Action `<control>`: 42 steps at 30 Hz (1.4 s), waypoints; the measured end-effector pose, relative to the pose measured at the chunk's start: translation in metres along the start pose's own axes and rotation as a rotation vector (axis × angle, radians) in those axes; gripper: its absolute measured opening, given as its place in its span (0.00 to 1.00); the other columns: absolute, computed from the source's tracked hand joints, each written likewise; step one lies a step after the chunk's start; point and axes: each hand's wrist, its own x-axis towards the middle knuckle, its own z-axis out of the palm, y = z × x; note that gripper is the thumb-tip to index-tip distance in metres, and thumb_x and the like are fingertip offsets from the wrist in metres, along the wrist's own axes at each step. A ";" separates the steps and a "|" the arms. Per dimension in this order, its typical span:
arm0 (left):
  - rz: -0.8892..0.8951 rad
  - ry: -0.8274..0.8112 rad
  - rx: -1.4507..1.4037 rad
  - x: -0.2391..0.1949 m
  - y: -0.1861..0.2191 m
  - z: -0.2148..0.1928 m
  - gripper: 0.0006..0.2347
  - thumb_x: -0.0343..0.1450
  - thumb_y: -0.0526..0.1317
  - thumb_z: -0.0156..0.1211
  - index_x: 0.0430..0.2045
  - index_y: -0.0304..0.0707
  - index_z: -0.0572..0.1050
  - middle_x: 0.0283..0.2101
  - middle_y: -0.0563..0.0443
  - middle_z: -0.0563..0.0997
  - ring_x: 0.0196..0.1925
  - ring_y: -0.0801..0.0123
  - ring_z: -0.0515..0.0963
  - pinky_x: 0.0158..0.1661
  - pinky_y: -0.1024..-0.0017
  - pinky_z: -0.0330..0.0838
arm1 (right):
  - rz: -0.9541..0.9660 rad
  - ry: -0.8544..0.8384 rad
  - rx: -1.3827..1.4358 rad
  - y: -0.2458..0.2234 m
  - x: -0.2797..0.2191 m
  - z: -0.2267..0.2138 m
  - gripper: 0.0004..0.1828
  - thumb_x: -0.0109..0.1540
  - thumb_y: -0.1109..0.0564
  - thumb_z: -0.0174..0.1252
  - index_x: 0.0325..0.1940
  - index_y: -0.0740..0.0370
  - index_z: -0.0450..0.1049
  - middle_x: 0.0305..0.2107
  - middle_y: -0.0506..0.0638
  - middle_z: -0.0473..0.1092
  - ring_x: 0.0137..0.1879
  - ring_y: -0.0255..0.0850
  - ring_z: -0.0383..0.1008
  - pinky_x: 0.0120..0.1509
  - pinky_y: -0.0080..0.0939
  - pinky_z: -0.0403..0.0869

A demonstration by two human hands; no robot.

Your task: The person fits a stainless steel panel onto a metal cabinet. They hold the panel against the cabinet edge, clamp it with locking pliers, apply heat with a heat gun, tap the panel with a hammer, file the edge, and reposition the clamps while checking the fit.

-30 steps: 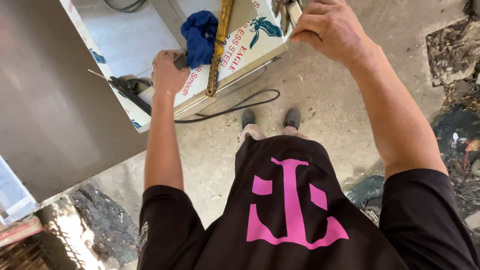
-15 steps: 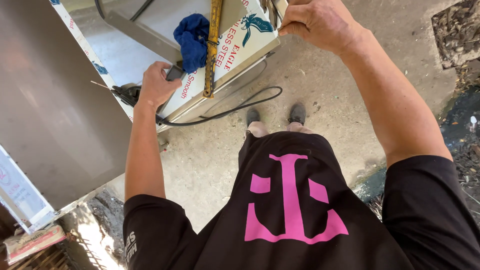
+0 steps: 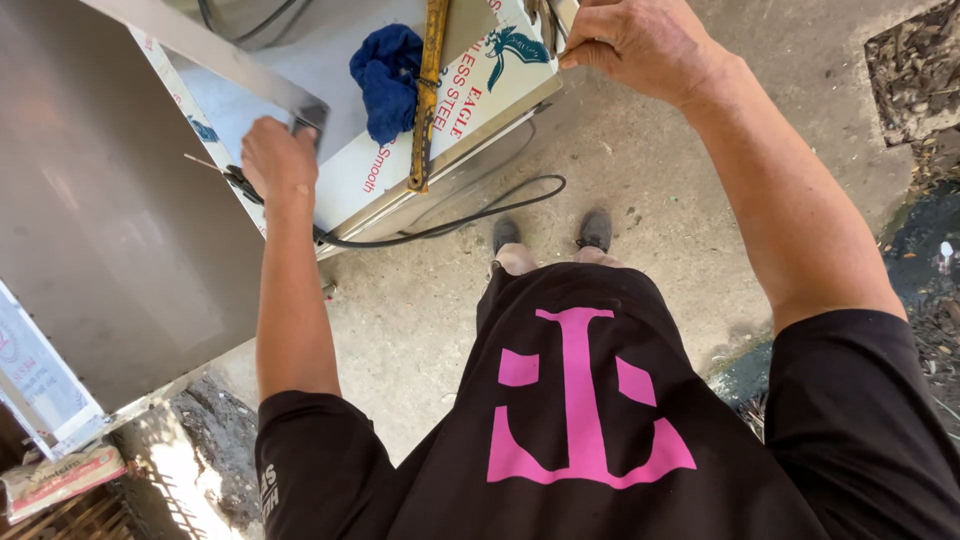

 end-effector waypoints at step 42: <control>0.712 0.164 -0.423 -0.112 0.197 0.094 0.06 0.70 0.36 0.65 0.35 0.38 0.75 0.34 0.45 0.81 0.39 0.51 0.79 0.39 0.57 0.74 | -0.002 0.046 0.033 0.006 -0.002 0.003 0.07 0.67 0.53 0.68 0.42 0.58 0.81 0.38 0.48 0.76 0.46 0.45 0.77 0.50 0.45 0.75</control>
